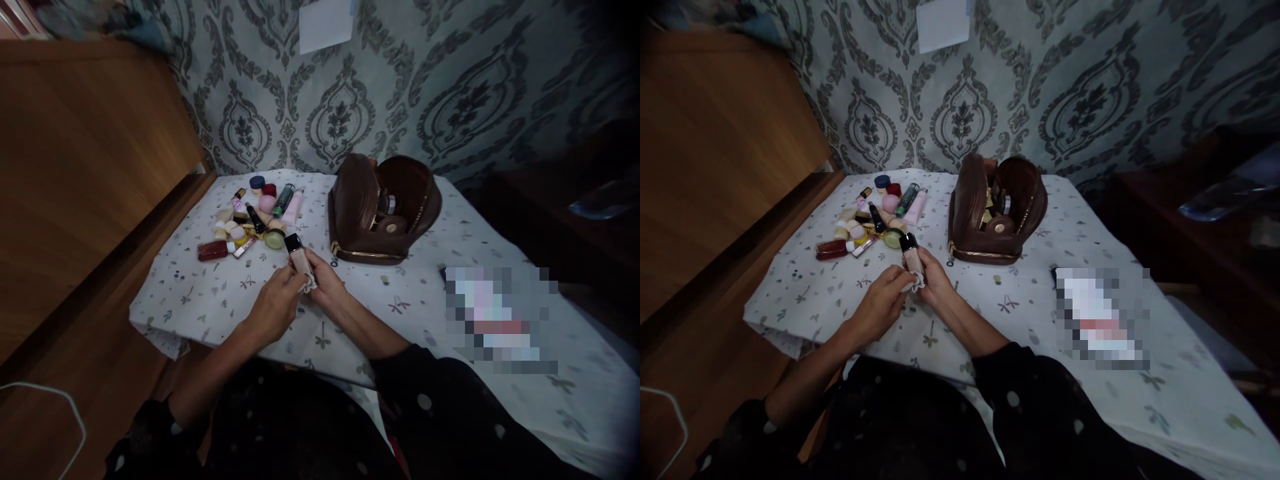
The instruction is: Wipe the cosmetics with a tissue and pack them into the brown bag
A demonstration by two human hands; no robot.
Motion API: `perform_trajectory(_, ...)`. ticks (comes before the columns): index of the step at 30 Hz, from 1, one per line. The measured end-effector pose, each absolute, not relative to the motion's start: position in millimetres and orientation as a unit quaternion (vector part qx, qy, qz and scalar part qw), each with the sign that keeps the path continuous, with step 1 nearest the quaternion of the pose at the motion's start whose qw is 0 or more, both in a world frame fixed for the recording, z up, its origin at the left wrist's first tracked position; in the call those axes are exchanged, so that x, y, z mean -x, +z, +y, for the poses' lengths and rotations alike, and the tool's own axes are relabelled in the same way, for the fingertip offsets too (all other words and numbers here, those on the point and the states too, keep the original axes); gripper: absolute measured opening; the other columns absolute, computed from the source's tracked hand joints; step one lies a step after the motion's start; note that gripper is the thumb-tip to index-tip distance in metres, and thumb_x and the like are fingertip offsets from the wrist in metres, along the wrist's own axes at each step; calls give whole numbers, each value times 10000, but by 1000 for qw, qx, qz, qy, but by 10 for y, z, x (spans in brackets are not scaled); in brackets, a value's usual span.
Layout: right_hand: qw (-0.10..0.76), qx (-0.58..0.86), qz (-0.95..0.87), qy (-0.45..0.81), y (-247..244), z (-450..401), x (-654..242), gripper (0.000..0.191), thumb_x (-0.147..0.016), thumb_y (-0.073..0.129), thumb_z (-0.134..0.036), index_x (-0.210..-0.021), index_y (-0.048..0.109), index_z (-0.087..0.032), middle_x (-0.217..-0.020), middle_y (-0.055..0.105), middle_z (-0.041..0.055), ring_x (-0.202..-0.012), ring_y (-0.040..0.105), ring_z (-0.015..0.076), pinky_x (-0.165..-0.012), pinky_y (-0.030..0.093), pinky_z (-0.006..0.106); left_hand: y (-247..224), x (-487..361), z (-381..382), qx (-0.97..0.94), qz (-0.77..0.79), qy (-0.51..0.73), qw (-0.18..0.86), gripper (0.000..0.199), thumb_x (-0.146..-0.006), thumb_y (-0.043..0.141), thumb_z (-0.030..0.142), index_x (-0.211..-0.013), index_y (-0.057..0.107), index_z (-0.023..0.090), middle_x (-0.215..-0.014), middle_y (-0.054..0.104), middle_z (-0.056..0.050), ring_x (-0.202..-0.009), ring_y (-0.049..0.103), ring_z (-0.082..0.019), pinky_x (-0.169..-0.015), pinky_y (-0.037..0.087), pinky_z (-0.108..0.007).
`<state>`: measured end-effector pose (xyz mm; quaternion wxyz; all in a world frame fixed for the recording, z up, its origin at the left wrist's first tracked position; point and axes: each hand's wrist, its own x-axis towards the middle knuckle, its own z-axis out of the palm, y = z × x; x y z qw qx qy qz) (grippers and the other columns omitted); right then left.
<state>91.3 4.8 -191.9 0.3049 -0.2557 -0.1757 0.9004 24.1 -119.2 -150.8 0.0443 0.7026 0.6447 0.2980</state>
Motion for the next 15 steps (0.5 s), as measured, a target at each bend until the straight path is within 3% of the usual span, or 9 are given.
perform_trajectory(5,253,253,-170,918,-1878,12,-933,206,-861,655,-322,-729,644,-165,-644,686,17,-566,612,130,-540,515,227,-1492,-185,-1170,-692,643,324,46,261,-867,436,48,-1027,584,191,-967,564,-70,-951,566,-221,-859,499,-355)
perform_trajectory(10,281,236,-185,911,-1850,-50,-946,71,-794,723,-183,-786,652,-184,-691,692,-36,-584,608,93,-534,496,190,-1460,31,-1056,-657,669,346,23,283,-834,466,34,-1028,586,200,-964,587,-50,-946,574,-211,-849,486,-340)
perform_trajectory(15,249,233,-206,917,-1880,-50,-947,79,-803,713,-205,-829,642,-184,-733,702,-2,-643,639,126,-560,535,229,-1444,326,-885,-601,682,416,-14,221,-834,528,84,-1016,598,188,-1002,644,-54,-981,593,-218,-857,476,-342)
